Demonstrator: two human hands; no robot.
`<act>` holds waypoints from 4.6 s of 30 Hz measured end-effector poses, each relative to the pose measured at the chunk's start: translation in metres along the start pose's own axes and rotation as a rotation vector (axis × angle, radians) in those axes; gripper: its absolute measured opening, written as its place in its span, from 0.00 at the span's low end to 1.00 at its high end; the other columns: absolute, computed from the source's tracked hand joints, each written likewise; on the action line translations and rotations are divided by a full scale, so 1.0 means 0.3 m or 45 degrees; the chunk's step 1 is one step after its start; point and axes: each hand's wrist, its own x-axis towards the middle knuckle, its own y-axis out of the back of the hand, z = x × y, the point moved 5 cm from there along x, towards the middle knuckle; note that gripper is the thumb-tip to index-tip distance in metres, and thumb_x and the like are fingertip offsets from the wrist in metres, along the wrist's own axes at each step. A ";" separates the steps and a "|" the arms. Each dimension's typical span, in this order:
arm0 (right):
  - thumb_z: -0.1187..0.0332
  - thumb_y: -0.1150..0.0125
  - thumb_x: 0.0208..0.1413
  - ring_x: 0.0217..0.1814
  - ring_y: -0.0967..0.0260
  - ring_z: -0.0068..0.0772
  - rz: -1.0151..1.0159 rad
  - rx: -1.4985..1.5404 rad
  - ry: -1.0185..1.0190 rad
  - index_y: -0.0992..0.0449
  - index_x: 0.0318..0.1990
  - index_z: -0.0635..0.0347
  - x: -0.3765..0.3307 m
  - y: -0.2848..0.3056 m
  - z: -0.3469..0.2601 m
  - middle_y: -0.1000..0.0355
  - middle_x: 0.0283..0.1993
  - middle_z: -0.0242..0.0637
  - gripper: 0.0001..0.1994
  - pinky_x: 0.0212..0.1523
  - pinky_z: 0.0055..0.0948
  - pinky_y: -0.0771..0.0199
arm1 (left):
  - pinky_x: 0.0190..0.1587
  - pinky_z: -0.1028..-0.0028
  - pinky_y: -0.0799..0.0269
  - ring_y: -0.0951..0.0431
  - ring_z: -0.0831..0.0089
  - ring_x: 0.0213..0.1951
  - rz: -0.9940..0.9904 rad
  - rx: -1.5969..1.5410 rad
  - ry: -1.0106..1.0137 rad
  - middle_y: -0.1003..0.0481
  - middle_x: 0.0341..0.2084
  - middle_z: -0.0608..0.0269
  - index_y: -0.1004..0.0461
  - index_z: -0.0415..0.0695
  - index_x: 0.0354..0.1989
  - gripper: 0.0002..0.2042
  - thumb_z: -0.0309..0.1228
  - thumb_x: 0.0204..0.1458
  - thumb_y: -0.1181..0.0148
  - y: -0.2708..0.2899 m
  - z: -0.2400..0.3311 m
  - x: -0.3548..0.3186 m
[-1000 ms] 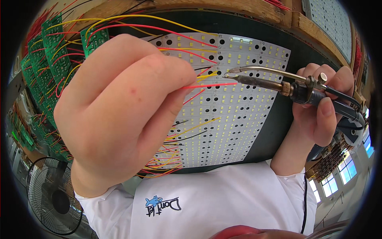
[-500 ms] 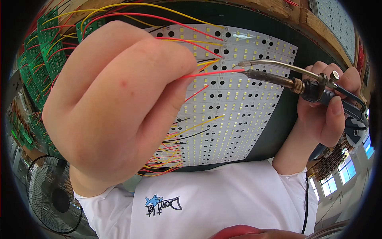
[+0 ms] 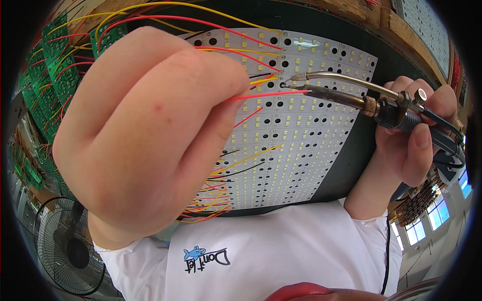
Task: The person solders wires from small circuit boards onto an LED panel using a soldering iron, repeatedly aligning the wire ends to the contacts and applying the iron.
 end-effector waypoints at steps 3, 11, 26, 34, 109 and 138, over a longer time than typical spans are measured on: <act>0.64 0.39 0.56 0.28 0.40 0.23 -0.001 -0.019 0.002 0.40 0.37 0.51 0.002 -0.004 -0.001 0.36 0.27 0.35 0.13 0.29 0.25 0.41 | 0.18 0.83 0.46 0.35 0.83 0.20 0.001 0.014 0.015 0.25 0.27 0.61 0.21 0.38 0.33 0.10 0.14 0.43 0.30 0.000 -0.004 -0.005; 0.64 0.39 0.57 0.28 0.39 0.24 -0.025 -0.062 0.022 0.40 0.37 0.52 0.009 -0.003 -0.002 0.34 0.28 0.37 0.13 0.28 0.22 0.39 | 0.18 0.83 0.47 0.36 0.83 0.20 -0.019 0.011 0.044 0.25 0.27 0.62 0.21 0.38 0.33 0.10 0.14 0.42 0.30 -0.001 0.003 0.003; 0.66 0.45 0.54 0.29 0.42 0.25 -0.027 0.124 -0.016 0.40 0.38 0.51 0.007 0.030 0.006 0.36 0.29 0.36 0.10 0.33 0.28 0.42 | 0.22 0.78 0.39 0.31 0.76 0.23 -0.147 -0.013 0.066 0.26 0.27 0.61 0.21 0.39 0.32 0.05 0.21 0.47 0.32 -0.002 0.018 0.017; 0.66 0.44 0.54 0.28 0.44 0.24 -0.014 0.193 -0.048 0.41 0.38 0.51 -0.005 0.039 0.007 0.38 0.29 0.34 0.11 0.32 0.27 0.43 | 0.25 0.73 0.34 0.29 0.68 0.24 -0.142 0.051 -0.084 0.28 0.26 0.59 0.24 0.39 0.29 0.06 0.25 0.49 0.32 -0.036 0.024 0.006; 0.73 0.41 0.53 0.16 0.33 0.26 -0.058 0.385 0.267 0.30 0.33 0.62 0.078 0.063 0.067 0.29 0.20 0.40 0.05 0.20 0.21 0.33 | 0.29 0.73 0.29 0.24 0.67 0.27 -0.195 0.298 0.226 0.25 0.26 0.59 0.23 0.38 0.32 0.12 0.20 0.38 0.28 0.062 0.075 -0.114; 0.72 0.41 0.58 0.27 0.38 0.15 0.238 0.407 -0.045 0.29 0.44 0.65 -0.001 0.069 0.028 0.31 0.34 0.30 0.10 0.27 0.17 0.43 | 0.47 0.63 0.23 0.28 0.73 0.33 0.241 -0.181 -0.013 0.30 0.36 0.58 0.33 0.42 0.42 0.08 0.33 0.65 0.44 0.184 0.161 -0.206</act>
